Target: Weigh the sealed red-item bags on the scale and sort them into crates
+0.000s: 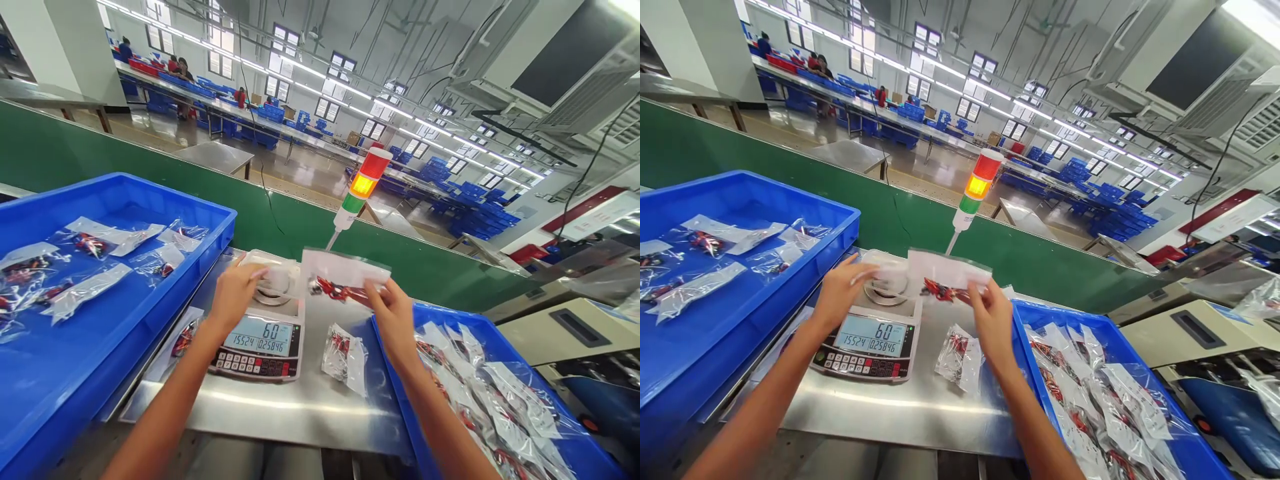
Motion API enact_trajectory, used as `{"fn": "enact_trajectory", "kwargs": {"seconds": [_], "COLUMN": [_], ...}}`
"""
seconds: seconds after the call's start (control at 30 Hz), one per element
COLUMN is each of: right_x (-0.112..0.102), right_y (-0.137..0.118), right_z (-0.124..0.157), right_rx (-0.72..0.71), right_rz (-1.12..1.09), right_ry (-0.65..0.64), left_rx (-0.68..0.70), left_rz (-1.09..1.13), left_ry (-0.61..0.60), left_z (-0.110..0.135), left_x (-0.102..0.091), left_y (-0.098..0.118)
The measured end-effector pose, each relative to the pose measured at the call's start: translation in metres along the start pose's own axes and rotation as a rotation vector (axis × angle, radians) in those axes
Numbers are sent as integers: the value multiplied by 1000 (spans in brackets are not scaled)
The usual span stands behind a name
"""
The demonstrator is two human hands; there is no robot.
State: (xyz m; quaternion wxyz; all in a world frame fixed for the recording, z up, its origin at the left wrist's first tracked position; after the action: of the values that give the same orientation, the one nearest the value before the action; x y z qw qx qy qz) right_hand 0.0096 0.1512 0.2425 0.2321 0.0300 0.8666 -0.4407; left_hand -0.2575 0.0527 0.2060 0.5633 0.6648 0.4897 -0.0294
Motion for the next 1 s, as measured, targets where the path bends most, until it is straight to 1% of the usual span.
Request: {"fn": "enact_trajectory", "kwargs": {"seconds": [0.03, 0.1, 0.17, 0.2, 0.23, 0.27, 0.3, 0.33, 0.37, 0.4, 0.47, 0.5, 0.53, 0.57, 0.6, 0.63, 0.67, 0.7, 0.8, 0.83, 0.87, 0.9, 0.93, 1.0], "right_x": [18, 54, 83, 93, 97, 98, 94, 88, 81, 75, 66, 61, 55, 47, 38, 27, 14, -1, -51, -65, -74, -80, -83, -85], "right_y": [3, 14, 26, 32, 36, 37, 35, 30, 22, 11, -12, -21, -27, -30, -29, -25, -18, -9, 23, 31, 37, 42, 45, 47], "right_z": [-13, -33, -46, -49, -49, -48, -44, -37, -28, -17, 13, 30, 46, 62, 75, 86, 95, 101, 108, 109, 111, 113, 115, 118], "right_rx": [-12, 4, 34, 53, 65, 70, 64, 49, 26, 4, 2, 33, 85, 146, 206, 256, 297, 329, 381, 387, 389, 387, 380, 353], "right_rz": [-66, -175, -212, -213, -198, -181, -167, -161, -173, -207, -310, -344, -353, -338, -308, -269, -226, -179, 26, 83, 120, 150, 187, 281], "right_ry": [-2, -19, -89, -114, -121, -106, -77, -65, -88, -156, -401, -536, -645, -719, -766, -783, -769, -723, -451, -395, -388, -408, -427, -411], "left_rx": [-43, -135, -238, -289, -338, -379, -412, -445, -475, -493, -491, -471, -447, -434, -441, -466, -505, -553, -672, -688, -693, -691, -682, -660], "left_rz": [3, 11, 30, 45, 61, 80, 103, 132, 166, 205, 296, 344, 389, 430, 463, 490, 511, 528, 559, 561, 559, 554, 545, 513], "left_ry": [49, 193, 353, 418, 467, 496, 497, 466, 401, 308, 48, -94, -220, -320, -400, -458, -499, -528, -575, -582, -586, -587, -586, -571], "left_z": [-6, -8, 3, 12, 22, 31, 40, 48, 54, 60, 72, 79, 88, 97, 107, 118, 127, 136, 155, 158, 160, 161, 161, 160], "left_x": [-9, -37, -70, -86, -99, -109, -115, -115, -111, -102, -71, -53, -35, -18, -3, 10, 20, 27, 39, 40, 40, 39, 39, 37], "left_y": [-1, -1, -3, -4, -5, -5, -4, -3, 0, 4, 17, 25, 32, 37, 40, 40, 38, 35, 22, 19, 16, 14, 12, 10]}}
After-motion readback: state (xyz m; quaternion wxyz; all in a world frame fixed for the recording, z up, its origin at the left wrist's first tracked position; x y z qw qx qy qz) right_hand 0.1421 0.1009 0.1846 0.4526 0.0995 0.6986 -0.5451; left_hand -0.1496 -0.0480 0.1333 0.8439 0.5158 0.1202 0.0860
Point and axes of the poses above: each hand's wrist, its own z-axis away from the middle knuckle, its own x-axis out of the palm, y = z × x, the point moved 4 cm from there along -z, towards the middle knuckle, and after that the axes turned 11 degrees about -x, right-handed, at the moved point
